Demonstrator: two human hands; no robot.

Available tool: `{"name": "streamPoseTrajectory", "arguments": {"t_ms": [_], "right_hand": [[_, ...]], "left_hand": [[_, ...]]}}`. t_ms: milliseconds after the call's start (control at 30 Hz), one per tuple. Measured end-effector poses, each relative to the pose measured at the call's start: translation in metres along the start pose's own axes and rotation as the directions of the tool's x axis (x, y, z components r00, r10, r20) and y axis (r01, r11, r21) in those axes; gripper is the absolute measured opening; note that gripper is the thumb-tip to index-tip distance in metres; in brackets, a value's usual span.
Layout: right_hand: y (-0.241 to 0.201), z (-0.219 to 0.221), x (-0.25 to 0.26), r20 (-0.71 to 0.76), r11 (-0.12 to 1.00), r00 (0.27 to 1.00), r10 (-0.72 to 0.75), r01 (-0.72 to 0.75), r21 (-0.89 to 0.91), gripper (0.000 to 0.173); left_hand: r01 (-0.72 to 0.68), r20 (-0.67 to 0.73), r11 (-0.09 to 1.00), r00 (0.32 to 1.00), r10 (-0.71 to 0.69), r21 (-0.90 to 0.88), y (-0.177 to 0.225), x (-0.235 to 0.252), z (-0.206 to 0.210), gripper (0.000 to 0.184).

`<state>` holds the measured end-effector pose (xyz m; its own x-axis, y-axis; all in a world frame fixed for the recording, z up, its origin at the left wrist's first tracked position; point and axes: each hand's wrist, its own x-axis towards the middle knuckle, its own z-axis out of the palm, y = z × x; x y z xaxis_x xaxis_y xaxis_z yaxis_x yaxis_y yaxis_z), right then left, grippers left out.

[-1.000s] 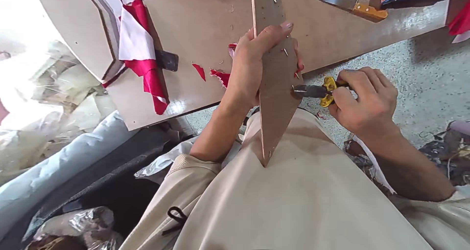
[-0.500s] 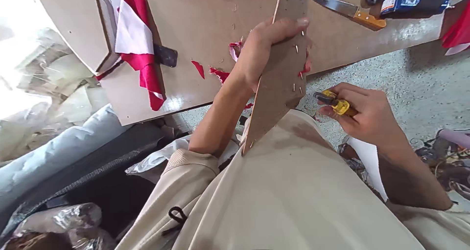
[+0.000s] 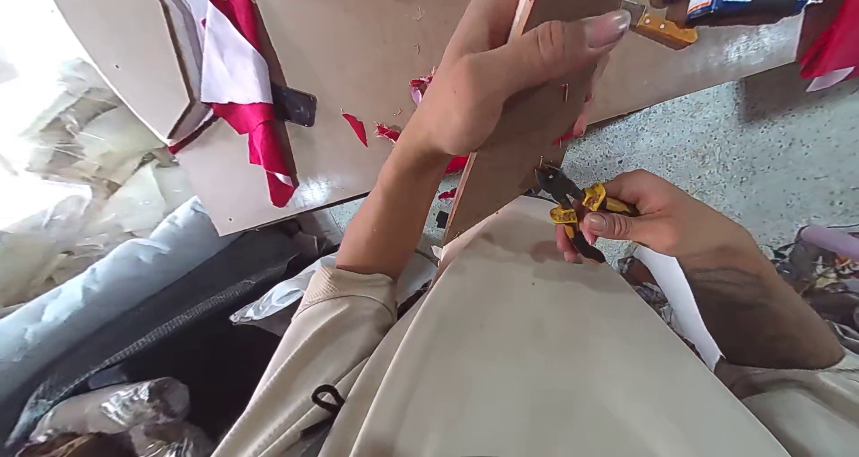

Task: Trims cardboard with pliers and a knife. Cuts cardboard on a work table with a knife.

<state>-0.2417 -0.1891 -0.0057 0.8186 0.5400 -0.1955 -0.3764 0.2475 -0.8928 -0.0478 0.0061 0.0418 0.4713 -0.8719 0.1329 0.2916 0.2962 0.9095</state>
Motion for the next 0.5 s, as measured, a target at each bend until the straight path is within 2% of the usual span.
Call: {"name": "streamPoseTrajectory", "arguments": {"t_ms": [100, 300, 500], "right_hand": [[0.0065, -0.0032, -0.0001, 0.037, 0.996, 0.999, -0.03, 0.027, 0.085, 0.029], [0.0069, -0.0058, -0.0012, 0.039, 0.996, 0.996, -0.083, 0.082, 0.023, 0.028], [0.0106, -0.0083, 0.0041, 0.082, 0.976, 0.989, -0.123, 0.105, 0.192, 0.028]], "left_hand": [[-0.015, 0.011, 1.0, 1.0, 0.015, -0.015, -0.0013, -0.001, 0.0, 0.025], [-0.023, -0.029, 0.997, 0.999, 0.021, -0.068, -0.0032, -0.0007, 0.0014, 0.027], [-0.076, 0.016, 0.997, 0.997, 0.076, -0.029, -0.0021, 0.0021, 0.0074, 0.025]]}}
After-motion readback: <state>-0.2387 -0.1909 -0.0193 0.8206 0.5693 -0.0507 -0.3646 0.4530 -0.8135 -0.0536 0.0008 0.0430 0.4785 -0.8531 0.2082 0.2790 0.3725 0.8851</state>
